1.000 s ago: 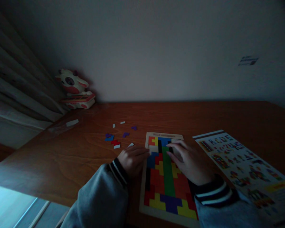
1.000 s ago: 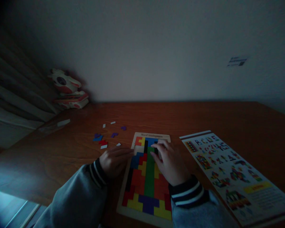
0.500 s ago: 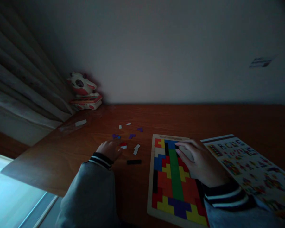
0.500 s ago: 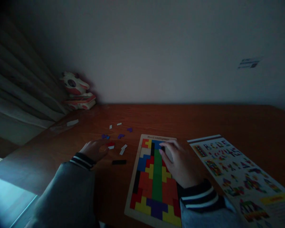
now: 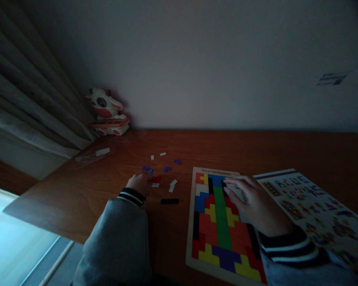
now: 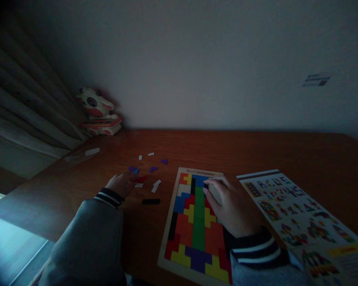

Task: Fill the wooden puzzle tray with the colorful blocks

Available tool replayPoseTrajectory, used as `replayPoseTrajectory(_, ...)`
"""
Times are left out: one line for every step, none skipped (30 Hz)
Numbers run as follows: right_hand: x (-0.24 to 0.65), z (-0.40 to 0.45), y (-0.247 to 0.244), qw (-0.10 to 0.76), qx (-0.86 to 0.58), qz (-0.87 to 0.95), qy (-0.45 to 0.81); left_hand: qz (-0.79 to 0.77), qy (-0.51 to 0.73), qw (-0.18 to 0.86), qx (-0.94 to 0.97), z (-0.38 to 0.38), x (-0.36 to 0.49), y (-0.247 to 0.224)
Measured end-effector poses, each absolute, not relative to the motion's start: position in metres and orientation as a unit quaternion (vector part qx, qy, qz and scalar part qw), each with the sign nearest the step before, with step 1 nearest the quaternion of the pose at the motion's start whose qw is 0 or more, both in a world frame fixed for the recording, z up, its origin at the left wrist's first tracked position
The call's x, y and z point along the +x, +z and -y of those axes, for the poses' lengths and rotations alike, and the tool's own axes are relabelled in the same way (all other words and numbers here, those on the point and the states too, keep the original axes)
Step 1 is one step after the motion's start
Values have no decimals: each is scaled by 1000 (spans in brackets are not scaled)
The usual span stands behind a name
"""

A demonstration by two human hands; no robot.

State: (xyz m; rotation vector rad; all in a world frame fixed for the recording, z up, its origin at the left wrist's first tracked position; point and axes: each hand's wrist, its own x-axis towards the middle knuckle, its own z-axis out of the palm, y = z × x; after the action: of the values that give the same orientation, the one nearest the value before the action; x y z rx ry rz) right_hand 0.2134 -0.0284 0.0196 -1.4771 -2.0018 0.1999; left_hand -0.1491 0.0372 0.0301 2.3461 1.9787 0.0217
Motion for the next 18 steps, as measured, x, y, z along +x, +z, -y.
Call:
replayPoseTrajectory(214, 28, 19, 318, -560, 761, 77, -633, 4, 30, 773, -38, -151, 29)
replayPoseTrajectory(214, 28, 19, 318, -559, 762, 77, -618, 2, 25, 786, -38, -153, 27)
replayPoseTrajectory(214, 28, 19, 319, -557, 763, 77, -602, 2, 21, 798, -39, -155, 24)
replayPoseTrajectory(214, 27, 19, 319, -556, 764, 75, -589, 6, 17, 808, -40, -156, 22)
replayPoseTrajectory(214, 27, 19, 319, -554, 766, 73, -578, 14, 13, 816, -40, -157, 19)
replayPoseTrajectory(214, 27, 19, 318, -553, 767, 70, -570, 25, 8, 821, -40, -156, 17)
replayPoseTrajectory(214, 27, 19, 317, -552, 768, 68, -561, 37, 4, 827, -41, -156, 15)
replayPoseTrajectory(213, 27, 19, 316, -552, 769, 67, -553, 46, 1, 832, -41, -154, 14)
replayPoseTrajectory(213, 27, 19, 316, -551, 770, 66, -547, 50, 3, 835, -41, -153, 13)
replayPoseTrajectory(212, 27, 19, 318, -549, 770, 64, -546, 47, 7, 836, -41, -151, 14)
replayPoseTrajectory(212, 27, 19, 318, -548, 771, 63, -549, 38, 14, 835, -40, -150, 15)
replayPoseTrajectory(212, 27, 20, 318, -547, 772, 61, -557, 26, 22, 830, -40, -148, 17)
replayPoseTrajectory(212, 27, 20, 316, -547, 773, 60, -567, 16, 28, 823, -39, -148, 19)
replayPoseTrajectory(211, 27, 20, 313, -548, 773, 58, -578, 8, 34, 815, -38, -147, 21)
replayPoseTrajectory(211, 27, 20, 310, -550, 774, 57, -589, 4, 38, 807, -38, -147, 23)
replayPoseTrajectory(211, 27, 20, 310, -551, 773, 57, -598, 3, 39, 800, -37, -147, 25)
replayPoseTrajectory(211, 27, 20, 312, -551, 772, 57, -604, 6, 36, 796, -37, -147, 26)
replayPoseTrajectory(211, 27, 20, 315, -550, 772, 57, -605, 13, 29, 795, -36, -146, 26)
